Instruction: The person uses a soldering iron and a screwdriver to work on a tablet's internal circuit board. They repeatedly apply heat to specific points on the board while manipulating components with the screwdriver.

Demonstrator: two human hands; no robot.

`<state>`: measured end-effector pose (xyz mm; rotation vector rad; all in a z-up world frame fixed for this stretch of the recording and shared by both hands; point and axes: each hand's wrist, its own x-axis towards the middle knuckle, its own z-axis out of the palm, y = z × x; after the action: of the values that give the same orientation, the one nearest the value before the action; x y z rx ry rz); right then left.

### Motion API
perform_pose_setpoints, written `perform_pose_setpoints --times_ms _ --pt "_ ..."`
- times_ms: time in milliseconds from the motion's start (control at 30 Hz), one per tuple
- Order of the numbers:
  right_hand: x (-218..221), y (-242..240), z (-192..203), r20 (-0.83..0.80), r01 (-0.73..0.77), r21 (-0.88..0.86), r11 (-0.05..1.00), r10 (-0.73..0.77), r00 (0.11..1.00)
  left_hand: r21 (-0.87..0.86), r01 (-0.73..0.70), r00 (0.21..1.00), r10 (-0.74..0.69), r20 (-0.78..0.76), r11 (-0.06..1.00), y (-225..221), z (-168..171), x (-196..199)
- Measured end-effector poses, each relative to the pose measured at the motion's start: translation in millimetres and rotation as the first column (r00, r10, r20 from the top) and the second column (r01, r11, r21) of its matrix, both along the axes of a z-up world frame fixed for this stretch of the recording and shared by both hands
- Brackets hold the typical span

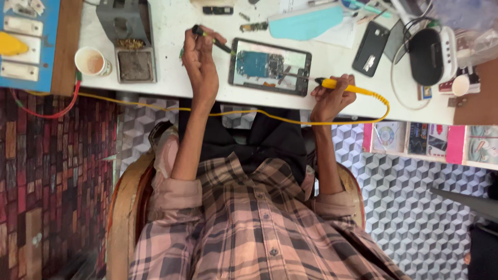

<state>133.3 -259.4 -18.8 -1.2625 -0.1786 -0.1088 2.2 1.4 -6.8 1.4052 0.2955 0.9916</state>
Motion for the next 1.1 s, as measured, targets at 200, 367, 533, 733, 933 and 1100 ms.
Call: perform_pose_setpoints --times_ms 200,367,533,733,933,1100 --pt "0.4 -2.6 -1.6 -0.023 -0.028 0.074 0.997 0.03 0.999 -0.012 0.01 1.0 -0.01 0.01 1.0 0.0 1.2 2.9" --pt "1.9 -5.2 -1.5 -0.05 -0.039 0.037 0.999 0.041 0.998 -0.028 0.027 0.999 -0.026 0.032 0.999 -0.2 -3.5 3.1" --pt "-1.7 -5.3 -5.9 -0.022 -0.016 -0.013 1.0 0.016 1.0 0.016 0.064 0.987 -0.065 0.145 0.998 0.5 -6.7 3.5" --pt "1.5 -9.9 -13.5 0.019 -0.012 0.027 1.0 0.012 1.0 0.007 0.042 0.993 -0.042 0.107 0.999 -1.4 -5.5 -0.8" --pt "-4.0 -8.9 -7.1 0.02 0.002 -0.031 1.0 -0.002 1.0 -0.019 0.051 0.992 -0.048 0.115 0.999 -0.9 -0.4 1.7" --pt "-10.4 -3.2 27.0 0.214 -0.069 -0.214 0.974 0.116 0.97 -0.081 0.039 0.998 -0.035 0.048 0.996 -0.1 -0.5 0.5"
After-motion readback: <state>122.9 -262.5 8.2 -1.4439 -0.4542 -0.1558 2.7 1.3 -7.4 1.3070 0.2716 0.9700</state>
